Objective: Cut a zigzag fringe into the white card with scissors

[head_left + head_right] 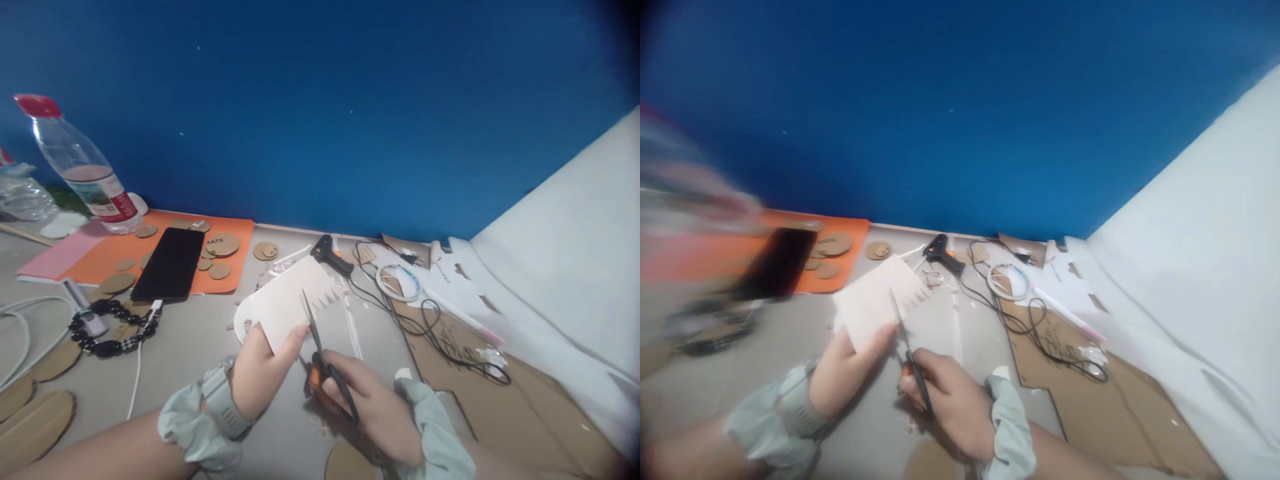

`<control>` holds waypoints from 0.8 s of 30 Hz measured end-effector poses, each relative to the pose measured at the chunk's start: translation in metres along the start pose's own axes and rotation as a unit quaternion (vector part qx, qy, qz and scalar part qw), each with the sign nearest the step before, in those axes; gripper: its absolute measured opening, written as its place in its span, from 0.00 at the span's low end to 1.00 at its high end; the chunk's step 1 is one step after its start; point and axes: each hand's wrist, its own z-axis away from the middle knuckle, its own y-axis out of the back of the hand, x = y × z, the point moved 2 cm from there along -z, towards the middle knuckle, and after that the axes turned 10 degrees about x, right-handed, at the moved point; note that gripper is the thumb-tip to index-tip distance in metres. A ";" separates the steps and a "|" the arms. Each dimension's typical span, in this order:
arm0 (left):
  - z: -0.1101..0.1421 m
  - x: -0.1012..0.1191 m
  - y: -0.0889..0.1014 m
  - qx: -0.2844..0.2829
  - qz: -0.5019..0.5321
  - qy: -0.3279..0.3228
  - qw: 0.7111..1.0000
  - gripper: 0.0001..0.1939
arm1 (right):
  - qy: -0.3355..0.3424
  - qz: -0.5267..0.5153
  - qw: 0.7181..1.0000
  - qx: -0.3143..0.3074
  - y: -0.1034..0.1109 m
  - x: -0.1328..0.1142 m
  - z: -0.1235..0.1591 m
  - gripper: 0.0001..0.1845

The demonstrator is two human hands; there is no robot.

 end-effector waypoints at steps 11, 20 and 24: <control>0.000 -0.001 0.000 0.010 0.010 0.025 1.000 0.18 | -0.013 0.030 0.999 0.024 -0.001 -0.001 0.001 0.26; 0.000 0.000 -0.001 0.009 0.007 0.033 0.999 0.18 | -0.021 -0.002 0.999 0.043 -0.003 0.000 0.001 0.22; -0.001 0.001 -0.001 0.006 0.015 0.018 1.000 0.18 | -0.033 -0.006 0.998 0.047 -0.003 0.000 0.000 0.22</control>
